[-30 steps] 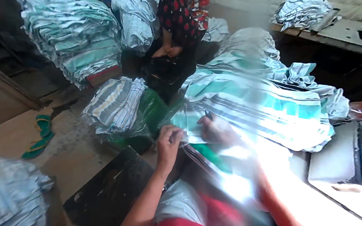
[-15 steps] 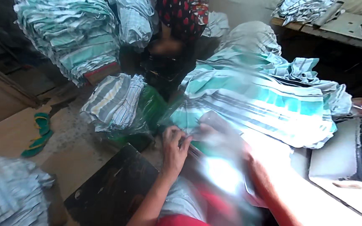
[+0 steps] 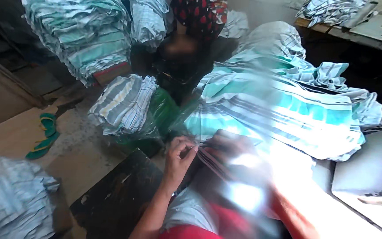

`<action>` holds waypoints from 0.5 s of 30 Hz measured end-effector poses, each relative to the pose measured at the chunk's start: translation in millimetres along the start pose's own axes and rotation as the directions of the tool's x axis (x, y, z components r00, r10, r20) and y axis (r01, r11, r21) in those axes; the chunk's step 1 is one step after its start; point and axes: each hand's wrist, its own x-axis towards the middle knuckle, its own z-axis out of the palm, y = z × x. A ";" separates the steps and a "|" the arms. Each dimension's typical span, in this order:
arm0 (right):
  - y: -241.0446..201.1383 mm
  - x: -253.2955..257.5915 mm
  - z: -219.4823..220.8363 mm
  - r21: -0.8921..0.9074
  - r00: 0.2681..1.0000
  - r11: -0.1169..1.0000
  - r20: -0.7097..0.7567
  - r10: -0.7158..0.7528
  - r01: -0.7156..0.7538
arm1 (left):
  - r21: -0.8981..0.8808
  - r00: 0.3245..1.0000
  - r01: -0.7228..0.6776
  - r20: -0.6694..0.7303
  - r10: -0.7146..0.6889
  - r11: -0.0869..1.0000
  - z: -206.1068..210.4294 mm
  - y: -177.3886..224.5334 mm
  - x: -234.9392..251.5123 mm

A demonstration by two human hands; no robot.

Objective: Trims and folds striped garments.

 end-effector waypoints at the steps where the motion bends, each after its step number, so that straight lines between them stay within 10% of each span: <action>1: 1.0 -1.9 3.4 -0.023 0.999 0.999 -0.042 -0.027 0.026 | 0.038 1.000 -0.019 -0.005 0.019 0.999 -0.3 0.4 -0.9; 10: -0.4 -3.2 11.0 0.026 0.988 1.000 -0.151 -0.007 0.011 | 0.027 0.995 -0.087 0.045 0.086 0.996 -4.9 0.5 -1.3; 15: 6.5 8.8 -19.2 0.498 0.940 0.799 0.129 0.315 -0.337 | 0.154 0.809 0.029 0.577 -0.114 0.988 -40.7 2.5 -3.2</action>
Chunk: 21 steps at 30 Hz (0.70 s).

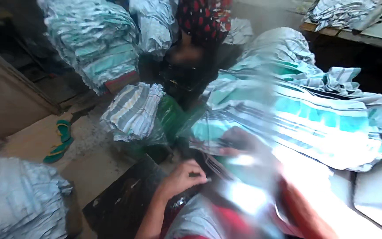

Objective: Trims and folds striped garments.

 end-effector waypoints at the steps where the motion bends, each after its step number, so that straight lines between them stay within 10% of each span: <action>1: 0.9 0.9 -4.9 -0.013 1.000 1.000 0.025 0.019 -0.018 | 0.083 0.998 0.052 0.026 -0.054 0.995 -0.9 -0.7 -1.7; 6: 11.2 -6.6 -16.1 -0.338 0.988 0.929 0.093 -0.126 0.151 | 0.457 0.773 0.057 -0.583 0.250 0.888 31.0 -3.1 20.4; 15: 18.6 -11.3 -15.0 -0.362 0.972 0.905 0.005 -0.237 0.222 | 0.515 0.572 -0.022 -0.696 0.433 0.857 22.5 5.1 52.5; 21: 9.9 -6.3 -20.1 -0.313 0.983 0.933 0.001 -0.186 0.177 | 0.347 0.663 0.001 -0.703 0.259 0.938 6.3 23.0 53.3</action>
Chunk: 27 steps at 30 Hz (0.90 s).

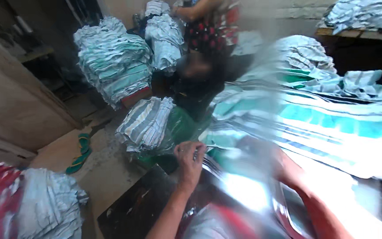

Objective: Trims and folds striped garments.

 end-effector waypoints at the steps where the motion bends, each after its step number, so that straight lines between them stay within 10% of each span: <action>1: 7.2 -0.9 -0.8 0.082 1.000 0.997 -0.028 -0.003 0.005 | -0.013 0.998 0.044 0.047 -0.044 0.999 -2.1 -2.6 3.4; 7: 23.7 0.1 5.8 0.027 0.962 0.967 -0.103 0.254 -0.252 | 0.230 0.995 0.050 0.069 -0.067 0.972 -0.3 -1.5 8.0; 14: -11.8 -5.7 9.8 -0.115 0.901 0.993 -0.432 -0.042 -0.009 | -0.188 0.996 0.035 0.084 -0.019 0.982 18.8 11.0 -6.3; 22: 1.4 30.8 34.1 0.455 1.000 0.891 0.001 -0.009 0.008 | 0.062 0.966 0.165 0.192 -0.174 0.984 28.1 22.3 5.1; 27: -3.4 27.3 32.3 0.628 0.990 0.769 0.014 0.144 -0.121 | -0.047 0.987 0.109 0.124 -0.102 0.993 24.2 7.4 4.8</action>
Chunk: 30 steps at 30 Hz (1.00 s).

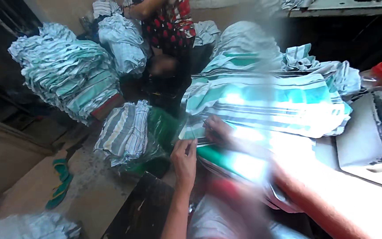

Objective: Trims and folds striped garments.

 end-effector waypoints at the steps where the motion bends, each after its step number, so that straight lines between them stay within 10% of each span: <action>1: -3.3 -3.9 -0.7 0.013 1.000 1.000 -0.002 0.026 -0.026 | -0.041 1.000 0.005 0.001 -0.005 0.999 -1.4 -3.8 0.3; 16: -3.7 -8.4 14.2 -0.780 0.987 0.605 0.117 -0.109 0.159 | 0.243 0.981 -0.184 -0.005 0.191 0.952 2.7 -12.4 2.0; 27: -2.3 -9.5 23.2 -0.835 0.980 0.519 0.113 -0.164 0.183 | 0.239 0.987 -0.155 -0.013 0.162 0.959 3.5 -14.2 1.8; 30: -2.1 -11.7 16.6 -0.753 0.993 0.647 0.090 -0.082 0.121 | 0.146 0.996 -0.090 0.006 0.091 0.985 1.3 -12.4 1.7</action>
